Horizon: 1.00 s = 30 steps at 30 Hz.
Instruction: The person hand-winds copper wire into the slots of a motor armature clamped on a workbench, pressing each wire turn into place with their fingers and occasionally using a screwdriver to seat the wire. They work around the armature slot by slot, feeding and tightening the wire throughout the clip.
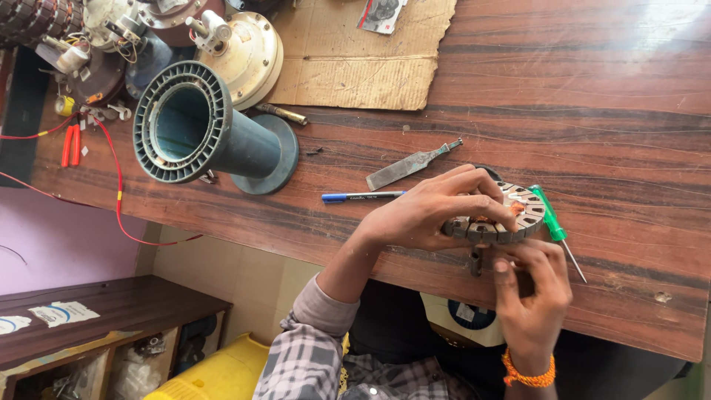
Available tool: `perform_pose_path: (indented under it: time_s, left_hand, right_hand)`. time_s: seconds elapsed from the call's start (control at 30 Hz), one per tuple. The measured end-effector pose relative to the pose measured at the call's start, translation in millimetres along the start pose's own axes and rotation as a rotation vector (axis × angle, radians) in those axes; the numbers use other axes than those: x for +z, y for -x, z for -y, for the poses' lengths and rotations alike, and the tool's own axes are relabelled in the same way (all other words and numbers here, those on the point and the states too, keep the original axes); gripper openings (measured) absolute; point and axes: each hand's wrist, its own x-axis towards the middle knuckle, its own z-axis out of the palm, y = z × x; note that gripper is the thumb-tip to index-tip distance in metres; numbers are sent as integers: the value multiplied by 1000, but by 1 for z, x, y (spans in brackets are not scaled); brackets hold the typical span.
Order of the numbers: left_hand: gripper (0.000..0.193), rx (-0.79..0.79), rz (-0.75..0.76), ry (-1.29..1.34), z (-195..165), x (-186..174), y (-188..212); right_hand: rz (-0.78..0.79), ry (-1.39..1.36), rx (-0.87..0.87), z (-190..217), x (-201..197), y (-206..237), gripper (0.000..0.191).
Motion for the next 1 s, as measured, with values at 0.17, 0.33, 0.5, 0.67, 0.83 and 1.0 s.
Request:
perform_pose_path:
  time_s: [0.17,0.33,0.5,0.67,0.83,1.0]
  left_hand:
    - [55,-13,14,9,5,1,1]
    - [56,-14,16,23,6,-1,1]
    - [57,36,2,16,3,-4,-2]
    - [58,71,20,-2,7,-8,-3]
    - [61,101,29,-12,14,-6,-3]
    - [68,118,6,-33,15,-2,-6]
  right_hand:
    - [-2,70,-68,0,8,-1,25]
    - [-18,-95,-30,-4,6,3,21]
    - [-45,-220,110,-15,9,11,19]
    - [-34,-282,263,-29,4,20,12]
    - [-67,-287,151,-32,5,20,8]
    - [-14,-348,182,-25,-5,11,10]
